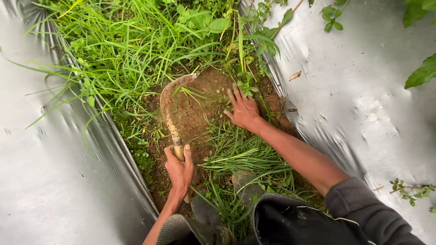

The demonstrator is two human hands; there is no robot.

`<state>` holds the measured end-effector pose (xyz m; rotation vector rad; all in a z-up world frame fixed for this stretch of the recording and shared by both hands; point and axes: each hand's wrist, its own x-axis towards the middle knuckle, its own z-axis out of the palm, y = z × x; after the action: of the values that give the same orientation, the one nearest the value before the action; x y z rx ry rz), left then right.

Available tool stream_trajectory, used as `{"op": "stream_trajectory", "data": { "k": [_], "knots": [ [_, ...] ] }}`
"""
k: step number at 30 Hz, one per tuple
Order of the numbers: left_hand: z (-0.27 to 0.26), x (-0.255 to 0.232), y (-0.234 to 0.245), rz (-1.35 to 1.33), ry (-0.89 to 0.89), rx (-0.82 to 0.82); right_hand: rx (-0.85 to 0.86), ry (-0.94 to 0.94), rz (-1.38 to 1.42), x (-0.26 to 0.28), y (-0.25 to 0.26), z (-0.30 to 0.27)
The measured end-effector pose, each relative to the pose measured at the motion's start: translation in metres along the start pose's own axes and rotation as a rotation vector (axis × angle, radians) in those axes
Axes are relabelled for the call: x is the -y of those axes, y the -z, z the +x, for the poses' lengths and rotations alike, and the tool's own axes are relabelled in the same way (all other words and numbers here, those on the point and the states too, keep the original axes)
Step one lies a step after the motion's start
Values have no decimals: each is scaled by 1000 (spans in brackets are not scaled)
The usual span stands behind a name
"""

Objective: The person uses a curved hand hoe to loosen soil and remove weeds from a narrow strip of ground between two rows covered in plastic mulch. They repeatedly pull up the weeds by hand and toss them aside while working along the bed.

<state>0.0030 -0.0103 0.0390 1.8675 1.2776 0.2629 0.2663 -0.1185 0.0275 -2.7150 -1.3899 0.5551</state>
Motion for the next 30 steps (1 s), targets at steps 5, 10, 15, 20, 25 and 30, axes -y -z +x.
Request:
{"op": "stream_trajectory", "data": {
  "k": [5,10,15,20,25,30],
  "knots": [
    [-2,20,5,100,-74,313,-152,-158,-196,9,-62,-37],
    [22,10,-11,393,-37,384,-42,-81,-182,34,-94,-117],
    [36,18,-35,282,36,396,59,-38,78,55,-66,-155],
    [19,31,-8,770,-358,806,-19,-94,308,52,-75,-157],
    [48,14,-18,573,-90,503,-198,-4,284,47,-98,-157],
    [31,44,-32,569,-126,544,-202,19,318,47,-95,-159]
  ]
}}
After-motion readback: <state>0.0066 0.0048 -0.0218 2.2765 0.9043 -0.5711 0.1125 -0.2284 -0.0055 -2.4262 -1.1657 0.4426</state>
